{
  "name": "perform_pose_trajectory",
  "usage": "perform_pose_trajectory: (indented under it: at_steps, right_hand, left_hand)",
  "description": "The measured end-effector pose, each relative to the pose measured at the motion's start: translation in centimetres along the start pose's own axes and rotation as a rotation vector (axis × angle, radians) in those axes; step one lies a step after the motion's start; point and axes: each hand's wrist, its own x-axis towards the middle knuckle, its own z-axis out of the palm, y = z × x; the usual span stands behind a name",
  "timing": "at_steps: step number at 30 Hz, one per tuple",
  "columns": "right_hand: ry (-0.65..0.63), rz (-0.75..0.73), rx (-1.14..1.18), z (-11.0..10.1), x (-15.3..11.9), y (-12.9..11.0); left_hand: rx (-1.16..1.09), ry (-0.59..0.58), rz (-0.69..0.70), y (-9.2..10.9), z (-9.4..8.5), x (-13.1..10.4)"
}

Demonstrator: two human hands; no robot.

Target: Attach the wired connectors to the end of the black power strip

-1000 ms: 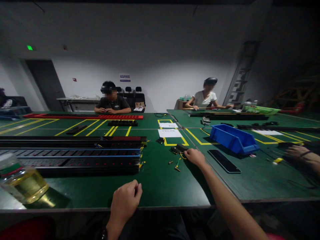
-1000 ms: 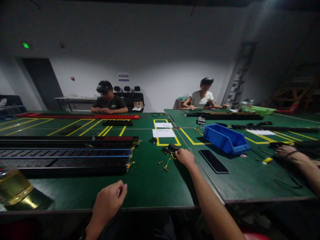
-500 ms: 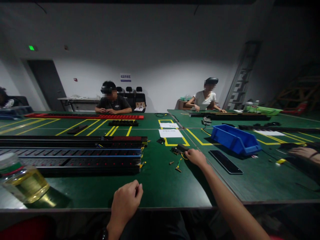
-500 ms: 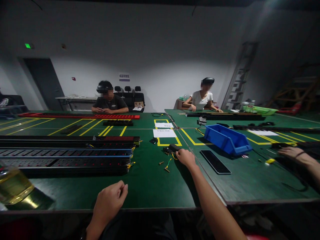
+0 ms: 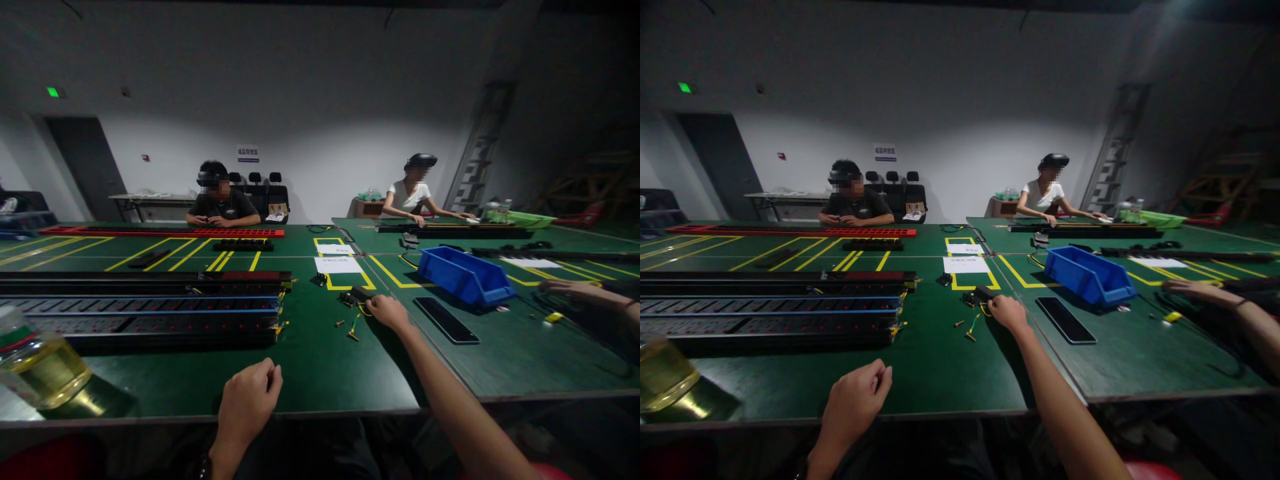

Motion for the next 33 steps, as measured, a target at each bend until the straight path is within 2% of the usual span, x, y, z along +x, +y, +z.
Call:
perform_pose_trajectory:
  at_steps: [33]
  right_hand:
    - [-0.025, -0.003, 0.000, 0.01, 0.25, 0.20]
  left_hand:
    - [0.014, -0.018, -0.005, 0.22, -0.16, -0.11]
